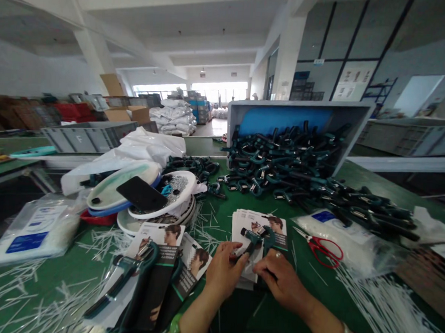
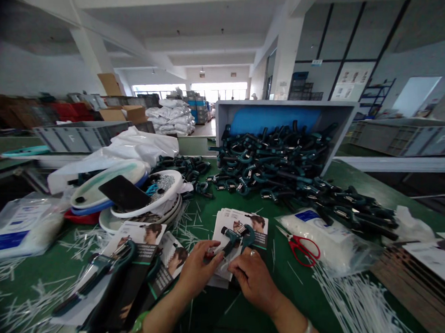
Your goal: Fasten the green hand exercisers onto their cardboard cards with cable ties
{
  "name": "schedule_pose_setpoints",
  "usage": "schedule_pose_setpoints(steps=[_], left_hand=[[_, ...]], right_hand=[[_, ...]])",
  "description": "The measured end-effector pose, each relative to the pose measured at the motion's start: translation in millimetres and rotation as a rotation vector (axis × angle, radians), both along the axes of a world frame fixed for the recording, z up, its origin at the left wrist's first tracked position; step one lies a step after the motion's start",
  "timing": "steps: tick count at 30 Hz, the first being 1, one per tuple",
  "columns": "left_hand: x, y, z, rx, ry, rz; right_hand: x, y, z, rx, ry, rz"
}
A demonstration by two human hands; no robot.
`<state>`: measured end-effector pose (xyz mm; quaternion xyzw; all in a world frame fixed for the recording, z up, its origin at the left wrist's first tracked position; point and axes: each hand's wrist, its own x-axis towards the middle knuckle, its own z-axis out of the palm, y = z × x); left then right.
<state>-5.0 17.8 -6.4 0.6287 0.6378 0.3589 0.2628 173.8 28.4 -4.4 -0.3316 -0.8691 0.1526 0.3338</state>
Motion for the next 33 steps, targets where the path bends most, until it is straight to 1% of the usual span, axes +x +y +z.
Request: schedule_pose_setpoints(steps=[3,5,11,14,17,19,20,21,22,23,24,25,26,28,31,33], left_hand=[[8.2,3.0,11.9,-0.077,0.181,0.022],[11.6,3.8,15.5,-0.087,0.257,0.033],[9.7,4.2,13.9,-0.017,0.371,0.027],[7.1,5.9,13.1,-0.017,0.372,0.032],[4.8,6.7,12.3,-0.014,0.373,0.012],[4.4,6.1,11.1,0.003,0.401,0.015],[4.8,5.5,10.3,0.013,0.418,0.025],[5.5,4.8,9.3,0.02,0.433,0.038],[6.6,3.9,8.3,0.025,0.445,0.048],[7.8,3.0,7.2,0.03,0.453,0.055],[9.1,2.0,6.3,0.035,0.461,0.06],[10.2,1.1,5.6,0.042,0.468,0.063],[11.1,0.2,5.3,0.045,0.473,0.065],[11.7,-1.1,6.9,0.035,0.469,0.079],[11.7,-0.5,16.3,0.064,0.433,0.08],[14.0,2.0,25.4,0.113,0.429,0.023]], right_hand=[[-3.7,-1.3,-3.5,0.07,0.011,-0.034],[-5.8,-1.9,-5.9,0.103,0.028,-0.055],[-11.5,-2.1,-6.1,0.136,0.091,-0.064],[-17.1,-7.9,-6.5,0.154,0.122,-0.069],[-16.0,-15.0,-4.1,0.154,0.035,-0.049],[-3.6,-13.8,2.3,0.114,-0.082,-0.002],[7.3,-10.0,6.8,0.101,-0.137,-0.013],[21.1,-4.1,11.7,0.092,-0.194,-0.054],[36.9,3.7,16.6,0.104,-0.251,-0.148],[53.8,12.6,21.0,0.133,-0.322,-0.355],[70.2,21.6,24.5,0.123,-0.469,-0.537],[84.8,30.0,26.8,0.07,-0.653,-0.65],[96.6,37.2,27.6,0.041,-0.704,-0.69],[109.7,46.7,25.6,0.006,-0.776,-0.708],[110.1,51.8,19.8,-0.019,-0.798,-0.697],[107.6,51.8,20.2,-0.042,-0.801,-0.708]])
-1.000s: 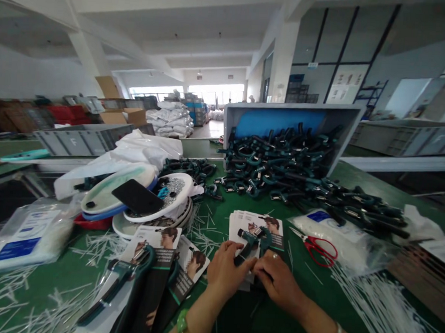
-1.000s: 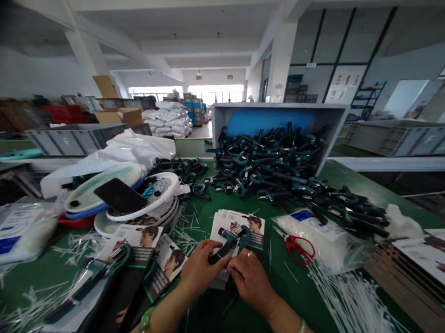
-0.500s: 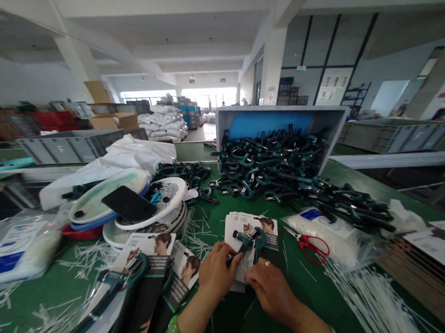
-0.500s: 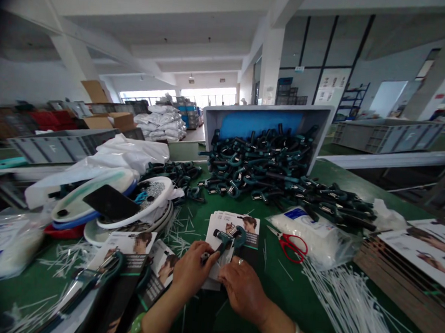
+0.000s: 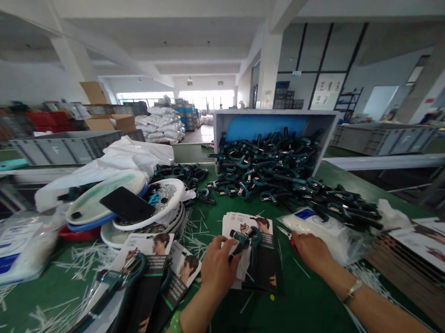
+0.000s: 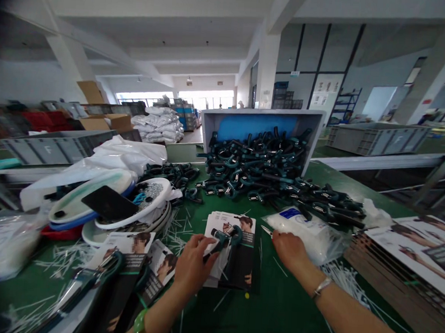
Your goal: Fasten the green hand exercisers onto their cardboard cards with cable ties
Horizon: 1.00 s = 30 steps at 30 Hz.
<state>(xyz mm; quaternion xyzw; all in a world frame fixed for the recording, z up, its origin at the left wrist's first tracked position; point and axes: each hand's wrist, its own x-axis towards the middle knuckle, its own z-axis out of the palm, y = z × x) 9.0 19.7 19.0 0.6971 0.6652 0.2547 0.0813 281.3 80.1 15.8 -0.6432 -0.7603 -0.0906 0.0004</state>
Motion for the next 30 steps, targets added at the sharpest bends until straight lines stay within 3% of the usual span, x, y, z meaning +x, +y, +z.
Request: schedule_pose_setpoints(steps=[3,5,9,14,18,25,30], left_hand=[[9.8,6.3,10.1,-0.017,0.023,-0.097],[18.1,11.3,10.8,-0.032,0.017,-0.101],[25.2,20.1,-0.3,-0.081,-0.162,-0.062],[15.7,26.8,-15.0,-0.113,-0.372,-0.096],[12.8,30.1,-18.5,-0.117,-0.413,-0.099],[14.0,33.3,-24.2,-0.117,-0.47,-0.097],[12.5,30.0,-22.5,-0.097,-0.466,-0.13]], right_hand=[[-2.9,-6.6,9.6,0.01,0.029,-0.011],[-9.2,-17.3,18.1,0.055,0.066,0.086],[-34.5,-42.6,26.0,0.174,-0.026,0.378],[-54.4,-47.2,20.6,0.373,-0.135,0.496],[-56.8,-44.8,15.4,0.459,-0.138,0.515],[-48.0,-50.2,8.9,0.422,-0.156,0.459],[-56.1,-41.2,7.6,0.45,-0.107,0.495]])
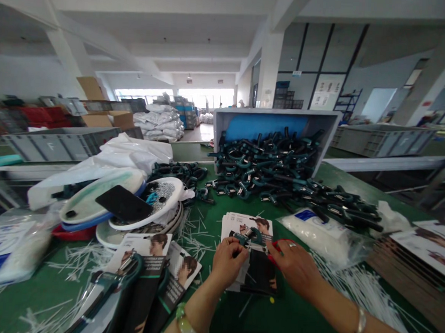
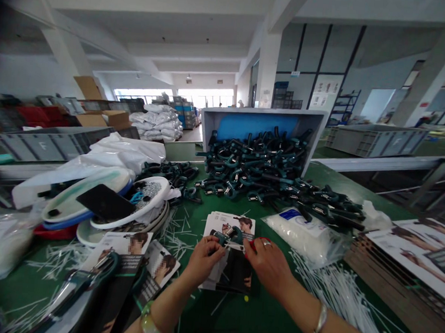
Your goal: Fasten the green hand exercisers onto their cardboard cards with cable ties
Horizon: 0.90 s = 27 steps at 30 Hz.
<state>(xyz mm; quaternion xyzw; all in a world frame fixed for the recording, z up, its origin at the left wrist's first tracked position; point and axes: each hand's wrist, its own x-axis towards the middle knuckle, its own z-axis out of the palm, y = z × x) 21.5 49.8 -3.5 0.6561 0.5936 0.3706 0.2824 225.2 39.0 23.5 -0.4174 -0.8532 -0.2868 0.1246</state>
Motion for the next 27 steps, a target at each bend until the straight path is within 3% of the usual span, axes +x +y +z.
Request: schedule_pose_setpoints(steps=[7,11,18,23,27], left_hand=[[-1.6,-0.7,0.7,0.031,-0.004,-0.016],[-0.9,-1.0,-1.0,0.022,-0.026,-0.016],[-3.4,1.5,-5.5,0.065,-0.099,0.102],[-25.5,-0.1,2.5,0.033,-0.084,0.301],[-40.2,-14.6,17.7,-0.113,0.199,0.165]], right_hand=[[1.7,9.0,-5.1,0.056,-0.022,0.083],[6.5,19.3,-5.2,-0.014,-0.072,0.149],[6.9,26.1,8.0,-0.481,0.004,0.075],[3.2,20.4,37.8,-0.778,0.213,0.032],[-15.9,26.8,64.0,-1.068,0.115,0.017]])
